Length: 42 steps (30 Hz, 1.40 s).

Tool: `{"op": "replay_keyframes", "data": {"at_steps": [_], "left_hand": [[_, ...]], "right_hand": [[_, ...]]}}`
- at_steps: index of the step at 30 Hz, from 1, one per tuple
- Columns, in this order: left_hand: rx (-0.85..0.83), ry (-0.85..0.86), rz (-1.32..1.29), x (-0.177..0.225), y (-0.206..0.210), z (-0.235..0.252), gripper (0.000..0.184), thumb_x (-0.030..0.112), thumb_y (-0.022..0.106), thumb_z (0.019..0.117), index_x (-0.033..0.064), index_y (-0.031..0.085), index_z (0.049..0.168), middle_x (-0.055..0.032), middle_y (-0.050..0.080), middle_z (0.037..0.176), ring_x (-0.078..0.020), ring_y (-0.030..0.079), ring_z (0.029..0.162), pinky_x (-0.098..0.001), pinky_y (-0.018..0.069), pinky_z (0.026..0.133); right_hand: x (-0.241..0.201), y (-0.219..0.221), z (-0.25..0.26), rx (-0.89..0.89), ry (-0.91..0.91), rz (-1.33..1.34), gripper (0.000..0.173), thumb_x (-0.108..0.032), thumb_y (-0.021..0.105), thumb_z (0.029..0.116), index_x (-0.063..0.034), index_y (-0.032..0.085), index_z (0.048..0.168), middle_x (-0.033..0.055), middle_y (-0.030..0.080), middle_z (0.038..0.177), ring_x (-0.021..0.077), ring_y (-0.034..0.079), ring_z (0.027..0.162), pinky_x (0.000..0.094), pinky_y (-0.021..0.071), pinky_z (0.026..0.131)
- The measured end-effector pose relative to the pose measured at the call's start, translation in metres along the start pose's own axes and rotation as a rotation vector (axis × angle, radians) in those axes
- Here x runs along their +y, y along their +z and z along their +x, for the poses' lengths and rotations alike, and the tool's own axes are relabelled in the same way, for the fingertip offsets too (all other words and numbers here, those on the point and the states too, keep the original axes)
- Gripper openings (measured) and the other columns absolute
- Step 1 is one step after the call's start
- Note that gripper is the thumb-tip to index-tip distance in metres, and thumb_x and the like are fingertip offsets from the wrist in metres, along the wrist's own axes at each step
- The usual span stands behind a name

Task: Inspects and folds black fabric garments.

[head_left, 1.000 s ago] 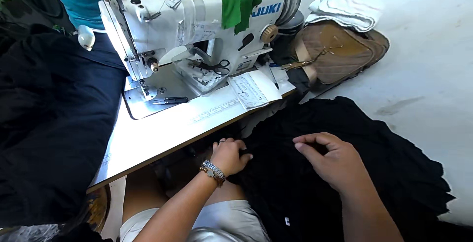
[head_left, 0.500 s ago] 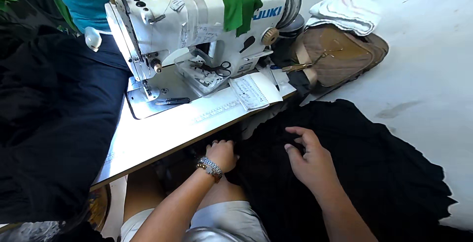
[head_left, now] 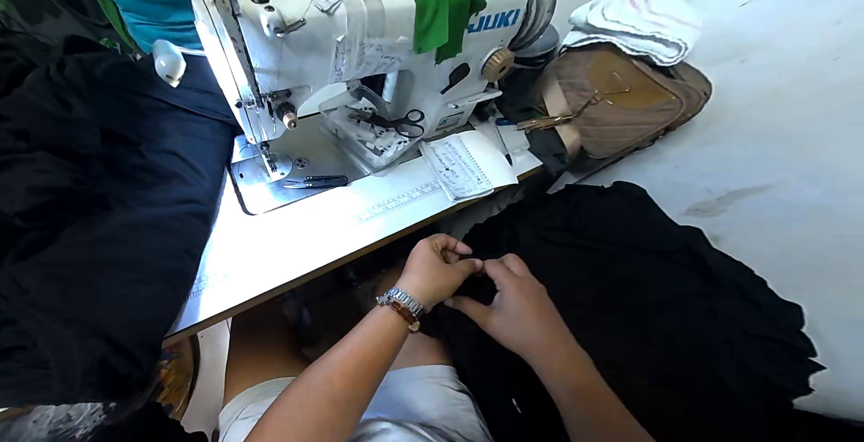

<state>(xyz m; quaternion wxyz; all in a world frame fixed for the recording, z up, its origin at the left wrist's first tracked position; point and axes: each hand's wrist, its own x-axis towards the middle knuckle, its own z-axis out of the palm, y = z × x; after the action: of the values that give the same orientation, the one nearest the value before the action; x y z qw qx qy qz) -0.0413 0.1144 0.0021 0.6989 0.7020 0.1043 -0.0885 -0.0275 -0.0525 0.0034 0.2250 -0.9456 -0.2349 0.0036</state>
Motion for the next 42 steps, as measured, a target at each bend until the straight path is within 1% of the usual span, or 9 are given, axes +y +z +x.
{"op": "replay_keyframes", "data": {"at_steps": [3,8,16,19,22,26,29,33,42], "left_hand": [[-0.017,0.049,-0.001,-0.002,0.002,-0.008,0.025,0.018,0.062,0.1033,0.0063,0.060,0.125,-0.0068,0.066,0.081,-0.0117,0.056,0.062,-0.0274,0.0458,0.056],[-0.098,-0.114,0.690,-0.033,-0.008,0.005,0.046,0.032,0.065,0.1009,0.0049,0.060,0.137,-0.0215,0.066,0.128,-0.0389,0.062,0.121,-0.0597,0.0492,0.102],[-0.022,0.004,0.474,-0.040,-0.003,0.009,0.018,0.019,0.070,0.0976,0.0053,0.071,0.110,-0.0164,0.072,0.098,-0.0307,0.070,0.088,-0.0526,0.0571,0.079],[-0.010,0.044,0.242,-0.035,0.004,-0.001,0.019,0.015,0.068,0.0990,-0.0008,0.066,0.108,-0.0177,0.068,0.086,-0.0267,0.064,0.068,-0.0418,0.0545,0.061],[-0.001,0.067,0.135,-0.022,0.014,-0.003,0.015,0.014,0.069,0.0979,0.0013,0.066,0.104,-0.0122,0.065,0.076,-0.0217,0.060,0.059,-0.0353,0.0498,0.054],[-0.061,0.057,0.174,-0.011,0.008,0.001,0.028,0.021,0.060,0.1048,0.0025,0.063,0.125,-0.0125,0.069,0.084,-0.0209,0.062,0.068,-0.0384,0.0515,0.063],[-0.121,-0.099,0.613,-0.027,-0.002,0.010,0.049,0.037,0.060,0.1035,0.0053,0.056,0.141,-0.0202,0.068,0.124,-0.0380,0.065,0.117,-0.0607,0.0509,0.098],[-0.148,-0.191,0.824,-0.062,-0.001,0.021,0.034,0.039,0.068,0.0968,0.0055,0.073,0.101,-0.0174,0.072,0.098,-0.0367,0.070,0.096,-0.0627,0.0547,0.082],[-0.161,-0.140,0.551,-0.033,-0.015,0.009,0.027,0.025,0.057,0.1060,0.0008,0.069,0.110,-0.0172,0.070,0.098,-0.0288,0.067,0.089,-0.0489,0.0549,0.081]], "right_hand": [[0.003,0.002,0.002,0.070,0.003,-0.023,0.019,0.000,0.074,0.0881,0.0059,0.070,0.106,0.0239,0.066,0.103,0.0393,0.068,0.093,0.0567,0.0571,0.079],[0.021,-0.019,0.004,0.117,0.067,0.083,0.040,0.004,0.059,0.0948,-0.0043,0.057,0.133,0.0208,0.066,0.123,0.0394,0.067,0.105,0.0617,0.0538,0.086],[0.023,-0.023,0.003,0.008,0.046,0.009,0.037,0.011,0.047,0.0943,-0.0092,0.076,0.107,0.0189,0.060,0.111,0.0351,0.061,0.101,0.0542,0.0521,0.079],[0.014,-0.020,0.003,-0.083,0.090,0.044,0.020,-0.005,0.073,0.0900,-0.0069,0.073,0.109,0.0187,0.059,0.113,0.0337,0.061,0.101,0.0527,0.0546,0.080],[0.007,-0.004,0.002,-0.075,0.122,0.008,0.053,-0.031,0.093,0.0752,-0.0044,0.069,0.115,0.0202,0.056,0.116,0.0334,0.062,0.098,0.0525,0.0560,0.078],[0.010,-0.003,0.004,0.006,0.138,-0.023,0.024,0.000,0.076,0.0870,0.0021,0.068,0.110,0.0246,0.063,0.110,0.0409,0.065,0.100,0.0588,0.0552,0.082],[0.016,-0.013,0.004,0.058,0.127,0.005,0.030,0.008,0.066,0.0896,0.0017,0.064,0.119,0.0258,0.066,0.116,0.0445,0.066,0.105,0.0641,0.0533,0.086],[0.027,-0.021,0.008,0.047,0.047,0.023,0.047,0.007,0.053,0.0958,-0.0101,0.059,0.139,0.0181,0.065,0.132,0.0403,0.064,0.116,0.0642,0.0512,0.094],[0.021,-0.026,0.009,-0.031,0.085,-0.028,0.020,0.003,0.065,0.0920,-0.0078,0.076,0.105,0.0173,0.067,0.105,0.0351,0.065,0.097,0.0561,0.0536,0.079]]}}
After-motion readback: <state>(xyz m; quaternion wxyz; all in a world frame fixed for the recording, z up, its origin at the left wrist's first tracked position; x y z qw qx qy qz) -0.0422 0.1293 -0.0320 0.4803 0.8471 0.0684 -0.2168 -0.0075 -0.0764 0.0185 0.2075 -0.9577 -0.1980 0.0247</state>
